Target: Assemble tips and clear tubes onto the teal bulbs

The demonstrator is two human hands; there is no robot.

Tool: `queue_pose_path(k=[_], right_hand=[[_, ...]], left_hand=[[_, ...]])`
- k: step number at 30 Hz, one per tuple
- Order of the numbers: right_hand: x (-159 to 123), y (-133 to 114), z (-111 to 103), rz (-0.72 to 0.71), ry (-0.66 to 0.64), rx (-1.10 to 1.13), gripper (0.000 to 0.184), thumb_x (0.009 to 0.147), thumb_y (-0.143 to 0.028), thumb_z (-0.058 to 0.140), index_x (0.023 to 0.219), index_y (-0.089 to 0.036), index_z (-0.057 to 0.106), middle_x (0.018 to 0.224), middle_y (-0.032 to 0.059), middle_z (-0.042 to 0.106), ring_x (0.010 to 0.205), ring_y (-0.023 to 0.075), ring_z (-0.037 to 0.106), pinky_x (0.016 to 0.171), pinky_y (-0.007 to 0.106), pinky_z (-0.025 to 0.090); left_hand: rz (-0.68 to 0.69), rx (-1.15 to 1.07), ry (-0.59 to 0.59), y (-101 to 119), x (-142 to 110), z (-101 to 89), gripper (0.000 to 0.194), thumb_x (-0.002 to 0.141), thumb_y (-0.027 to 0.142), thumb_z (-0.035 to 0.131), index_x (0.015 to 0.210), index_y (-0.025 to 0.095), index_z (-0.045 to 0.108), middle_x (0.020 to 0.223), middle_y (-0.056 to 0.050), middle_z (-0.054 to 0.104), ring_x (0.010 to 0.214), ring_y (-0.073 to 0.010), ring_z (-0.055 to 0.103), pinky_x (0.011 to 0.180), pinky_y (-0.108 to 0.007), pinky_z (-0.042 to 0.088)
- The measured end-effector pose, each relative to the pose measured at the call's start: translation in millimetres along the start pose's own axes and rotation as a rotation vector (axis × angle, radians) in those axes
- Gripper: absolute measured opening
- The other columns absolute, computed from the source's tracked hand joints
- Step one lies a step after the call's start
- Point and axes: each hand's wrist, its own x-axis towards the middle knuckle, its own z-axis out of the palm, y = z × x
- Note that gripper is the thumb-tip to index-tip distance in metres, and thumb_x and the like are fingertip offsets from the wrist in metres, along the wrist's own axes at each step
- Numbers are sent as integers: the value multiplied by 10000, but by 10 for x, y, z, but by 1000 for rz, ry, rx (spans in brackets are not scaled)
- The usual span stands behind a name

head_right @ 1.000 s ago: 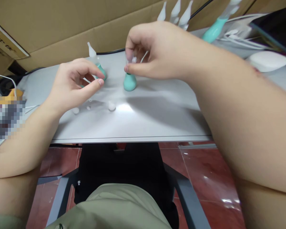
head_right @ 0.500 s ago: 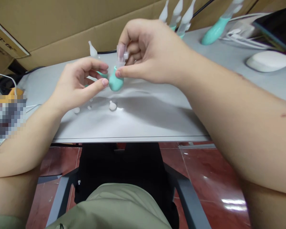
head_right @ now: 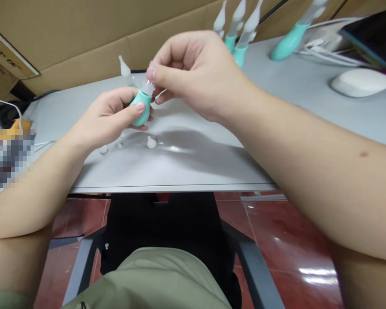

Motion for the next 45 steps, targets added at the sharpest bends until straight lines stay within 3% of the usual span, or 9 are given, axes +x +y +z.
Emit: queue_pose_path(k=[3, 5, 11, 17, 22, 27, 35, 42, 45], right_hand=[[25, 28, -28, 36, -14, 103, 552, 700, -397, 1346, 944, -315, 858, 875, -4, 891, 758, 215, 800, 725, 362, 771], [27, 35, -41, 85, -24, 161, 612, 664, -384, 1367, 1056, -305, 904, 894, -7, 897, 772, 202, 800, 767, 354, 781], [60, 65, -77, 108, -124, 184, 432, 730, -408, 1348, 985, -322, 1010, 946, -8, 880, 810, 147, 777, 823, 287, 771], [51, 96, -68, 128, -151, 249, 315, 927, -343, 1253, 1026, -257, 966, 970, 3, 876, 846, 151, 816, 899, 295, 785], [10, 42, -27, 104, -156, 232, 342, 909, -300, 1253, 1008, -244, 930, 860, -19, 823, 828, 162, 820, 867, 293, 757], [4, 8, -36, 78, -147, 137, 229, 961, -183, 1136, 997, -236, 916, 826, 6, 813, 805, 184, 818, 867, 327, 757], [-6, -55, -42, -12, -150, -56, 162, 998, -171, 1045, 945, -314, 991, 861, -1, 835, 791, 176, 744, 795, 317, 720], [-32, -116, -55, -90, -145, -168, 354, 1014, -34, 915, 929, -365, 1008, 859, -67, 852, 768, 122, 748, 795, 256, 714], [-46, -132, -78, -98, -110, -272, 341, 1050, -8, 951, 962, -332, 1012, 868, -69, 862, 787, 107, 755, 778, 235, 685]], left_hand=[[-50, -50, -26, 53, -10, 20, 268, 1313, 465, 743, 1223, 248, 871, 1069, -61, 816, 1027, -213, 900, 885, -319, 824], [-53, -70, -13, 88, -20, 43, 276, 1317, 453, 698, 1231, 252, 866, 1020, -46, 784, 971, -206, 889, 815, -304, 801], [-33, -139, 19, 109, -36, 78, 277, 1269, 344, 643, 1101, 247, 841, 952, -40, 734, 814, -190, 804, 727, -325, 758], [-32, -337, -74, 151, -26, 33, 288, 1261, 483, 781, 1149, 235, 873, 1031, -78, 804, 809, -197, 792, 725, -340, 760], [-53, -249, -70, 156, -14, 27, 340, 1290, 456, 679, 1072, 226, 800, 1065, -94, 818, 798, -188, 800, 688, -323, 715], [-112, -136, -57, 139, 12, 5, 322, 1343, 402, 667, 1122, 230, 826, 1033, -60, 836, 825, -200, 873, 708, -326, 746], [15, -101, -23, 134, -29, 58, 386, 1347, 290, 599, 1063, 243, 857, 957, -25, 808, 712, -163, 832, 694, -328, 757], [11, -49, -59, 72, -39, -30, 494, 1327, 691, 713, 1123, 271, 874, 944, -33, 786, 709, -177, 808, 692, -341, 752], [63, -53, -76, 91, -42, -53, 566, 1286, 802, 730, 1127, 275, 865, 894, -35, 763, 709, -199, 794, 671, -366, 726]])
